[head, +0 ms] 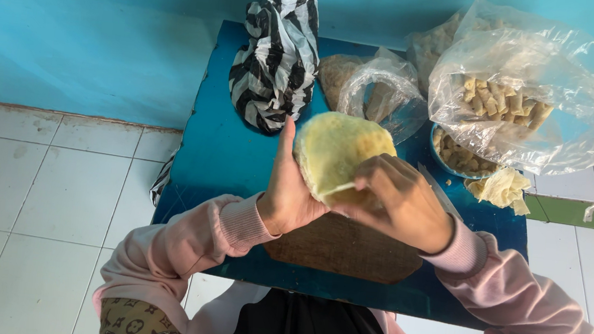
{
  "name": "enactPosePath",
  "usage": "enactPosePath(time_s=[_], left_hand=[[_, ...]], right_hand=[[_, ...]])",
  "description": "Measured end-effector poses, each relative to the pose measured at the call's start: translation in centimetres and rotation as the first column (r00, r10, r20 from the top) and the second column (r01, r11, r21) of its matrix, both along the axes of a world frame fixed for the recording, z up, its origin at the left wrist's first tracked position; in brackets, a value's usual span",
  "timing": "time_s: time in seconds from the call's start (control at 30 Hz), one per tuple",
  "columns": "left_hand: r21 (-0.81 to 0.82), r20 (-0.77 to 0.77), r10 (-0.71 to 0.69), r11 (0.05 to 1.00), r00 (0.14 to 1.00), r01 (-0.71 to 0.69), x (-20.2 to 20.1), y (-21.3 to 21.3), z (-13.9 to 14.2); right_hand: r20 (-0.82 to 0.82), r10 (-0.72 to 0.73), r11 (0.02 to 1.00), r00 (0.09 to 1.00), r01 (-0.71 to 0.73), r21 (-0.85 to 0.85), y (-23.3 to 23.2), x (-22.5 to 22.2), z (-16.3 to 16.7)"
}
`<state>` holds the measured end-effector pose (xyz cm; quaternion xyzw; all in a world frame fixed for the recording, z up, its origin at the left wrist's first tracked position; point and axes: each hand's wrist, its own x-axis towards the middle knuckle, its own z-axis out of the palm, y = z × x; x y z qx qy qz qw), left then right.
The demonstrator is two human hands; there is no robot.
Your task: The person sits at a small blue table and tears pieces from a pale flat dough sheet, placing them into a plastic bag. They then set out a wooden cutting board and knife, take a stack of round flat crackers from a cloth bag, and peel the crackers apart one by one by hand over the board.
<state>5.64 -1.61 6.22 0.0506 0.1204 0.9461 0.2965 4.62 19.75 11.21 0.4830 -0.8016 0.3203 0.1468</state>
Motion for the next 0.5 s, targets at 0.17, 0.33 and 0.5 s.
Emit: enactPosePath(time_s=[0.17, 0.33, 0.5], left_hand=[[0.059, -0.278, -0.085, 0.993, 0.957, 0.105, -0.2, 0.3, -1.1], [-0.398, -0.373, -0.158, 0.917, 0.914, -0.004, -0.6, 0.0, -2.9], [-0.449, -0.230, -0.171, 0.892, 0.958, 0.052, -1.0, 0.2, -3.0]], right_hand=[[0.066, -0.020, 1.000, 0.998, 0.020, -0.007, -0.4, -0.2, 0.3], [0.093, -0.130, 0.982, 0.987, 0.141, -0.126, -0.3, -0.1, 0.5], [0.184, -0.219, 0.940, 0.958, 0.258, -0.224, -0.2, -0.5, -0.6]])
